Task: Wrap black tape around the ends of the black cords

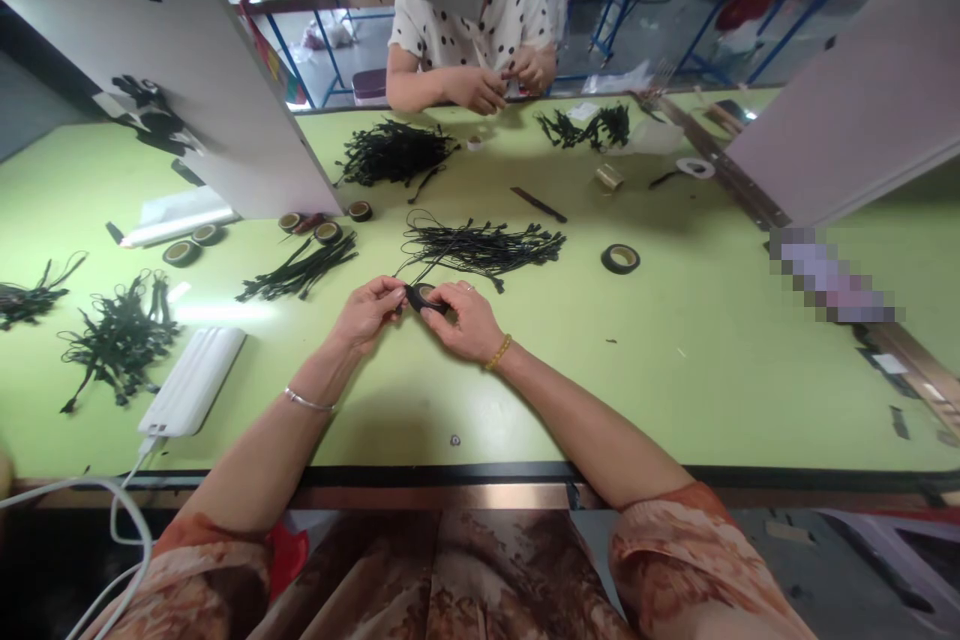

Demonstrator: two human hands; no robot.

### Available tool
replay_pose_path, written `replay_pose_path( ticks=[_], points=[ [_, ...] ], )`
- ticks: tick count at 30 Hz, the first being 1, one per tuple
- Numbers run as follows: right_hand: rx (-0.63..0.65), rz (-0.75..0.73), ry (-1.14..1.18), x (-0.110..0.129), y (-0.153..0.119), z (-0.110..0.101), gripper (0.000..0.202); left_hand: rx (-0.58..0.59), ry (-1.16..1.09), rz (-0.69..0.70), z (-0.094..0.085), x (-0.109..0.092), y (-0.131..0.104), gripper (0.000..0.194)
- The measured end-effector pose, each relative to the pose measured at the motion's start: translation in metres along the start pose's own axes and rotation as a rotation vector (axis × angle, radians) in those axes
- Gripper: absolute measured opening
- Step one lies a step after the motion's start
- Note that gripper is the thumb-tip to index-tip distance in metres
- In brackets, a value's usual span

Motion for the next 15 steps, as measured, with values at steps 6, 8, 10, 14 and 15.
replay_pose_path(
  ticks=[6,8,10,14,15],
  points=[
    [-0.009,0.267,0.237,-0.004,-0.001,0.008,0.025,0.076,0.017,0.058,0.006,-0.005,-0.007,0.039],
    [-0.026,0.337,0.440,-0.008,0.000,0.010,0.031,0.116,0.058,0.065,0.008,-0.005,-0.009,0.035],
    [-0.048,0.379,0.592,-0.010,0.001,0.012,0.037,0.152,0.096,0.094,0.009,-0.005,-0.010,0.032],
    [-0.085,0.425,0.690,-0.012,0.002,0.013,0.037,0.171,0.198,0.178,0.012,-0.004,-0.011,0.022],
    [-0.095,0.437,0.700,-0.012,0.002,0.013,0.036,0.159,0.235,0.197,0.012,-0.005,-0.012,0.019]
  ],
)
Point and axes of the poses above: each hand's wrist, its own y-axis towards the middle knuckle, its own z-axis out of the palm, x = y × z, the point moved 2 cm from there along y, towards the middle knuckle
